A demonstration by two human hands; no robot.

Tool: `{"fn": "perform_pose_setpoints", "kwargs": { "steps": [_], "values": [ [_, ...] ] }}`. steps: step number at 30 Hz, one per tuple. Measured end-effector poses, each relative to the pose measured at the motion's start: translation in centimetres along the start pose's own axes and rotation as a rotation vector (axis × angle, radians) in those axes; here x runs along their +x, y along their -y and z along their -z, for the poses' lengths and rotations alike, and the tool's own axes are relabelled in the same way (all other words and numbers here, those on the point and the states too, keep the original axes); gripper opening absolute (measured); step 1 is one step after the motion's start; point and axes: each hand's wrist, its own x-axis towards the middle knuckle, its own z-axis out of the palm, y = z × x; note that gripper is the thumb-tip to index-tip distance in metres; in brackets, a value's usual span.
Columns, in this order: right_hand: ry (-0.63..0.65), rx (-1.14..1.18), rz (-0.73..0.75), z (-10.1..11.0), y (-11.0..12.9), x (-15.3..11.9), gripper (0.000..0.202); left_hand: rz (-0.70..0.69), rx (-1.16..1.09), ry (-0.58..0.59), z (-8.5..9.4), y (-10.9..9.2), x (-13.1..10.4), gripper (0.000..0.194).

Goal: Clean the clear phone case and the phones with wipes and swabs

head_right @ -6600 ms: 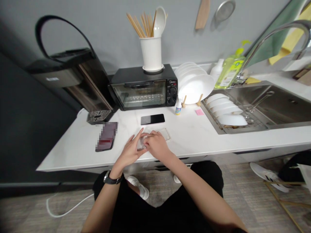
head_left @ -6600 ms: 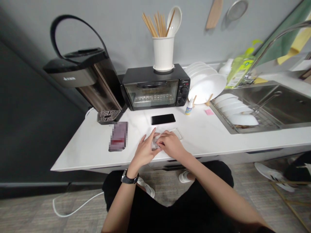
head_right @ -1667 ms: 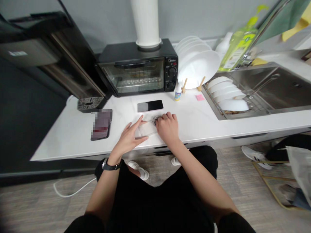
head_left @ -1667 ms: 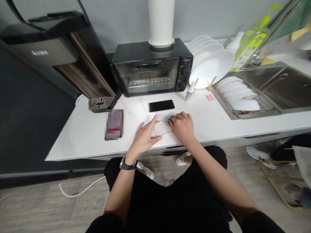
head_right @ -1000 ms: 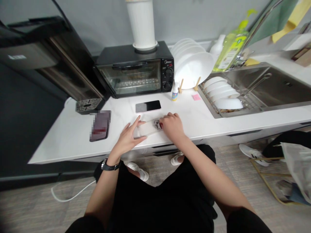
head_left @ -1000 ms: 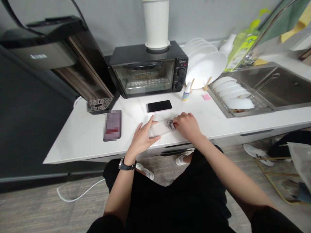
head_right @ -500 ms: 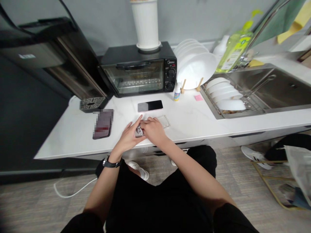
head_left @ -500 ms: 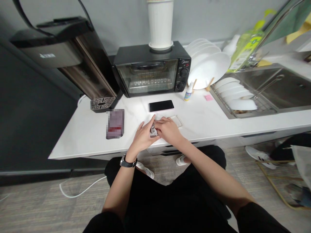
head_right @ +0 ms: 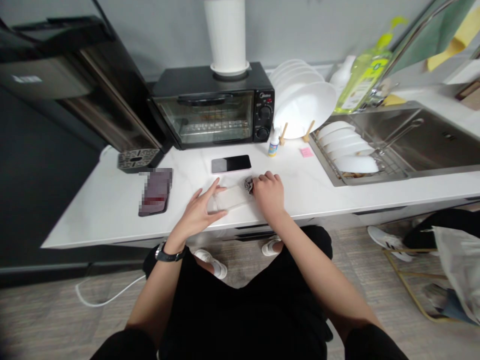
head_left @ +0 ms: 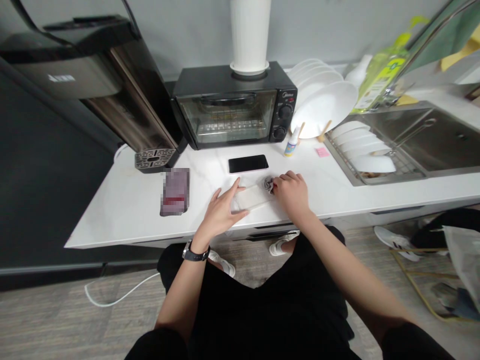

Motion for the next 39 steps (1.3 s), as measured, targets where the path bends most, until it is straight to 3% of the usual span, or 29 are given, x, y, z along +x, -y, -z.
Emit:
{"fn": "perform_pose_setpoints", "kwargs": {
  "steps": [6, 10, 15, 22, 25, 29, 34, 39],
  "values": [
    [0.005, 0.063, 0.12, 0.1, 4.5, 0.7, 0.021, -0.02, 0.003, -0.01, -0.2, 0.3, 0.0, 0.073],
    [0.059, 0.138, 0.305, 1.4, 5.9, 0.1, 0.022, -0.003, 0.043, -0.009, -0.3, 0.3, 0.1, 0.073],
    [0.114, 0.137, 0.308, 2.2, 4.3, -0.9, 0.022, -0.046, 0.044, -0.01, -0.2, 0.0, 0.0, 0.069],
    [0.027, 0.065, 0.063, 0.8, -0.2, -1.0, 0.02, -0.06, 0.009, -0.015, -0.2, 0.1, 0.0, 0.07],
    [-0.011, 0.02, 0.001, 0.4, -0.6, -0.1, 0.022, -0.051, 0.002, -0.01, -0.1, 0.2, 0.1, 0.069],
    [0.0, 0.051, 0.108, 0.3, 1.8, 0.9, 0.021, -0.01, 0.002, 0.008, 0.1, 0.2, 0.1, 0.069],
    [0.07, 0.233, 0.379, 0.9, 5.2, 0.5, 0.02, 0.003, 0.01, -0.014, -0.1, 0.4, -0.1, 0.071],
    [0.147, 0.268, 0.388, 1.3, 3.8, -0.1, 0.019, -0.003, 0.012, -0.028, -0.2, 0.4, -0.3, 0.074]
  ]
}}
